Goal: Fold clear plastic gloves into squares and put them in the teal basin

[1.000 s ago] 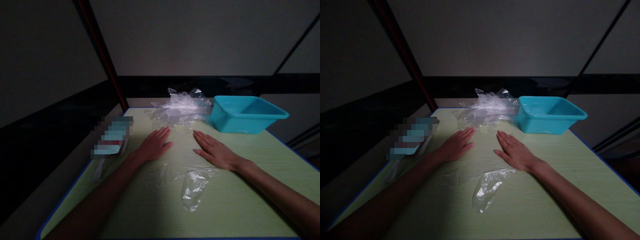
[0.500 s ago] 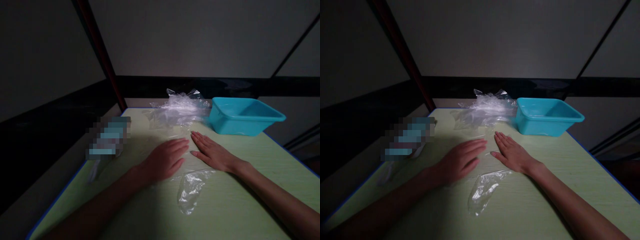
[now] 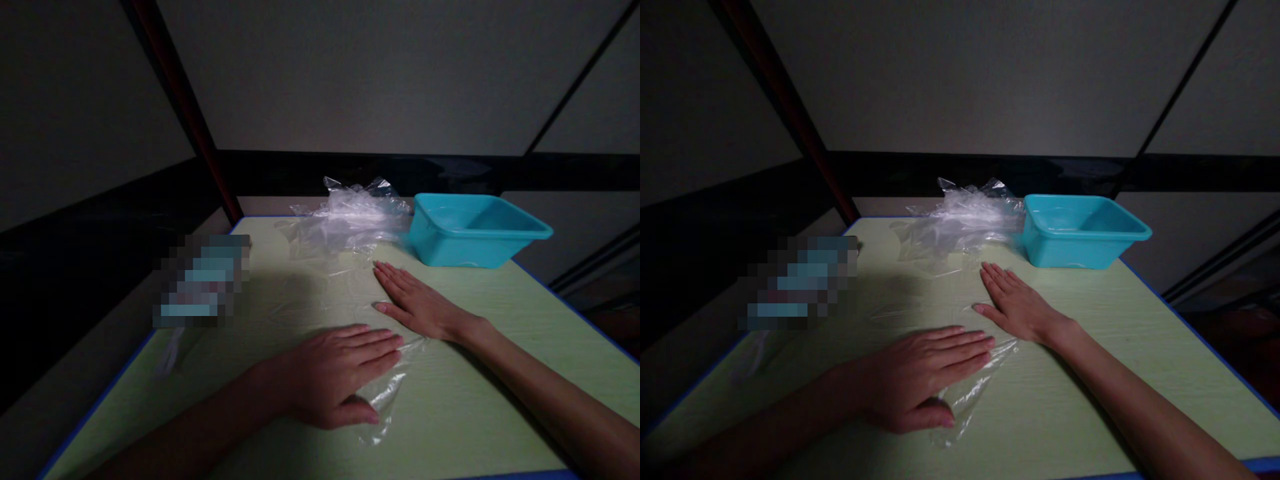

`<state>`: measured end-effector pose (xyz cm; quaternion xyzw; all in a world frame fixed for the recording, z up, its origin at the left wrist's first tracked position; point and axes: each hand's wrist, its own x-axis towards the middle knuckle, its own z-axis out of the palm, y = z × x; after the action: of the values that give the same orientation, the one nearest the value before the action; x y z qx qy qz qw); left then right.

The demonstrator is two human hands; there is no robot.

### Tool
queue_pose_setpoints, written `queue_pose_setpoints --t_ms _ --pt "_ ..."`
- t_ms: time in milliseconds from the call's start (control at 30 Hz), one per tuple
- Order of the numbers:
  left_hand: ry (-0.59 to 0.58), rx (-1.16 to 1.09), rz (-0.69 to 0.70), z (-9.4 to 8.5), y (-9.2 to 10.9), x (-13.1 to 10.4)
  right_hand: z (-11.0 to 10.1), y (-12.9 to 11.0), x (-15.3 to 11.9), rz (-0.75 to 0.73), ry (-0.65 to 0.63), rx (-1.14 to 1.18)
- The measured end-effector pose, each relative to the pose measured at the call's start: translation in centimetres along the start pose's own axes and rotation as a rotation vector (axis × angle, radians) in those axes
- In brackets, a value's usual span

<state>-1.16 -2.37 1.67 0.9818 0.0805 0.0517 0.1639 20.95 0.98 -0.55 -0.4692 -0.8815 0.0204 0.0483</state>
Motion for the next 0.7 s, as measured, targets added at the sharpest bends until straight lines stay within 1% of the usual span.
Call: queue_pose_setpoints --t_ms 200,400,567,633,700 --pt "-0.057 -0.020 0.052 -0.2 1.7 -0.1 0.3 0.3 0.0 -0.018 0.059 0.047" --pt "-0.112 -0.035 0.100 -0.6 3.5 0.2 0.3 0.4 0.1 -0.010 0.040 0.045" --pt "-0.134 -0.011 0.124 -0.8 4.7 0.8 0.2 0.4 0.1 -0.004 0.024 0.044" --pt "-0.166 -0.041 0.130 -0.8 5.0 0.8 0.3 0.4 0.1 -0.008 0.032 0.047" --pt "-0.173 -0.115 0.157 -0.9 5.0 0.7 0.4 0.5 0.1 -0.014 0.046 0.055"
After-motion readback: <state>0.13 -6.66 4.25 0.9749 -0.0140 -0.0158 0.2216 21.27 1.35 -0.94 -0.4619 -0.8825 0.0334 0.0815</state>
